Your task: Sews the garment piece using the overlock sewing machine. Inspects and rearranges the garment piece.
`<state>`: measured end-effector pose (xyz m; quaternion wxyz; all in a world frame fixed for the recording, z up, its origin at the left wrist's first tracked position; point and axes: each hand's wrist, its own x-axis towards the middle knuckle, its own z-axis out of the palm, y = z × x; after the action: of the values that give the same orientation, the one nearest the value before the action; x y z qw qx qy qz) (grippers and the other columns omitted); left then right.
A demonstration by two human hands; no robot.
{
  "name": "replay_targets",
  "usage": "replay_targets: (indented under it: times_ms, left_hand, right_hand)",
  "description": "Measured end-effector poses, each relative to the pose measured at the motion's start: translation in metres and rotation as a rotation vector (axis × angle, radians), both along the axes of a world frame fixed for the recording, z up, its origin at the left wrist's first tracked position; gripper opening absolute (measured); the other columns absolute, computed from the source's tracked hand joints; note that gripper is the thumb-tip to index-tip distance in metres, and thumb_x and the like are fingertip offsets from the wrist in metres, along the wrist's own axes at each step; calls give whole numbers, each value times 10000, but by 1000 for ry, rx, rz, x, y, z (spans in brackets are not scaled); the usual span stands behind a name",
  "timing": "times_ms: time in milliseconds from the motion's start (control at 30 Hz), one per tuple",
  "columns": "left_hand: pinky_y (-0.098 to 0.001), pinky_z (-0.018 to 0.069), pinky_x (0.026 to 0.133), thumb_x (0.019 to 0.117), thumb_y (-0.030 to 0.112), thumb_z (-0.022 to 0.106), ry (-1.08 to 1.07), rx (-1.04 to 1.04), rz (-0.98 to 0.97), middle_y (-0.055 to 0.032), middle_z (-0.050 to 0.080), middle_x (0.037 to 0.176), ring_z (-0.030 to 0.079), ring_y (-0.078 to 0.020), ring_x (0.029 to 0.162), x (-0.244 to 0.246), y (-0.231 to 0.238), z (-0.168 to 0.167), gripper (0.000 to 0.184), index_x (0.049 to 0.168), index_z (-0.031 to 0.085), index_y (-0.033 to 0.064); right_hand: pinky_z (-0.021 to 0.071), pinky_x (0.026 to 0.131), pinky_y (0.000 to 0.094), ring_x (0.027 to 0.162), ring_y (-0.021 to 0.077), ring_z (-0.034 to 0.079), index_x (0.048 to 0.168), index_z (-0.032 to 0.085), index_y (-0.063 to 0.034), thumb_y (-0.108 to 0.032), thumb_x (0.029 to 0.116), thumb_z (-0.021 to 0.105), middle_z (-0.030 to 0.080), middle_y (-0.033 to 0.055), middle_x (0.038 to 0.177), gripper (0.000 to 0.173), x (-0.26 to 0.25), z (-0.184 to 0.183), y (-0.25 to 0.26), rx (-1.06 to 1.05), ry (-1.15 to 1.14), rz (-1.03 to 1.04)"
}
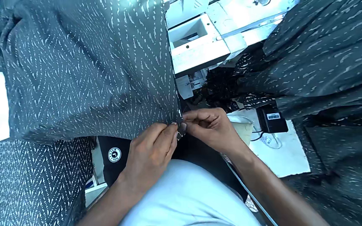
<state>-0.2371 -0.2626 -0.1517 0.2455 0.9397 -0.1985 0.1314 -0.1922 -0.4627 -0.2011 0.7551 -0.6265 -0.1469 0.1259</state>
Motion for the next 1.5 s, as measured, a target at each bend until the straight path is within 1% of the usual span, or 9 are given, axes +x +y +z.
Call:
replay_targets:
  times_ms: [367, 433, 500, 567, 667, 767, 933, 1167, 1500]
  left_hand:
    - [-215, 584, 681, 936, 147, 700, 47, -111, 0, -51, 705, 931, 678, -88, 808, -5, -8, 0, 195, 1081, 782, 46]
    - [-202, 614, 682, 958, 136, 671, 315, -401, -13, -37, 727, 974, 699, -54, 811, -6, -10, 7, 203, 1095, 763, 18]
    - [-324, 659, 729, 1025, 94, 587, 843, -859, -39, -99, 747, 1058, 747, -164, 849, 10, -2, 32, 289, 1256, 651, -67]
    - [-404, 656, 714, 1069, 164, 496, 1027, -1050, -22, -156, 757, 1021, 760, -252, 827, 38, 15, 54, 359, 1372, 558, -19]
    - [-289, 639, 702, 1044, 146, 559, 355, -650, 43, -22, 746, 933, 732, -128, 785, 91, 34, 80, 267, 1284, 628, 51]
    - [-353, 570, 912, 1043, 207, 520, -56, -177, 15, -44, 700, 1195, 662, -142, 1075, 159, 41, 95, 296, 1215, 712, 61]
    - [-561, 412, 1073, 1084, 329, 359, 31, 233, 129, -67, 564, 1468, 504, -314, 1341, 191, 20, 83, 454, 1386, 625, 118]
    - [-553, 231, 1240, 1089, 371, 280, 109, 194, 133, -39, 404, 1629, 327, -251, 1523, 192, 23, 72, 557, 1540, 471, 106]
    - [-584, 157, 1255, 1071, 459, 259, 178, 232, 113, -78, 299, 1683, 195, -276, 1577, 283, 53, 71, 648, 1599, 368, 101]
  right_hand:
    - [523, 551, 162, 614, 22, 612, 1036, 762, -44, -120, 966, 655, 707, -19, 776, 148, -6, 7, -2, 9, -32, -10]
    - [561, 584, 205, 636, 52, 639, 970, 750, -75, -242, 940, 749, 701, -3, 758, 170, -2, 7, 1, 72, 47, -6]
    - [563, 655, 225, 697, 46, 645, 946, 753, -103, -275, 900, 795, 702, -9, 784, 183, 6, 1, 3, 216, 227, 36]
    - [587, 734, 243, 793, 40, 680, 1018, 768, -143, -266, 911, 784, 732, -29, 886, 164, 11, -2, -3, 427, 333, 178]
    - [581, 678, 212, 741, 0, 676, 927, 778, -177, -258, 963, 709, 738, -71, 837, 112, 23, -9, -11, 271, 261, 174]
    - [507, 584, 230, 632, 1, 590, 773, 718, -158, -269, 942, 680, 651, -86, 703, 206, 35, -25, -7, -103, 161, 68]
    - [570, 816, 219, 950, 11, 664, 930, 772, -176, -328, 998, 659, 731, -69, 1021, 201, 28, -24, -16, 137, 7, 147]
    - [515, 627, 140, 694, -55, 615, 905, 718, -156, -280, 1038, 613, 678, -104, 767, 210, 29, -12, -13, 184, 6, 138]
    - [572, 629, 264, 678, 95, 657, 930, 743, -78, -236, 1023, 606, 688, 51, 766, 229, 85, 22, 18, 134, 71, 49]
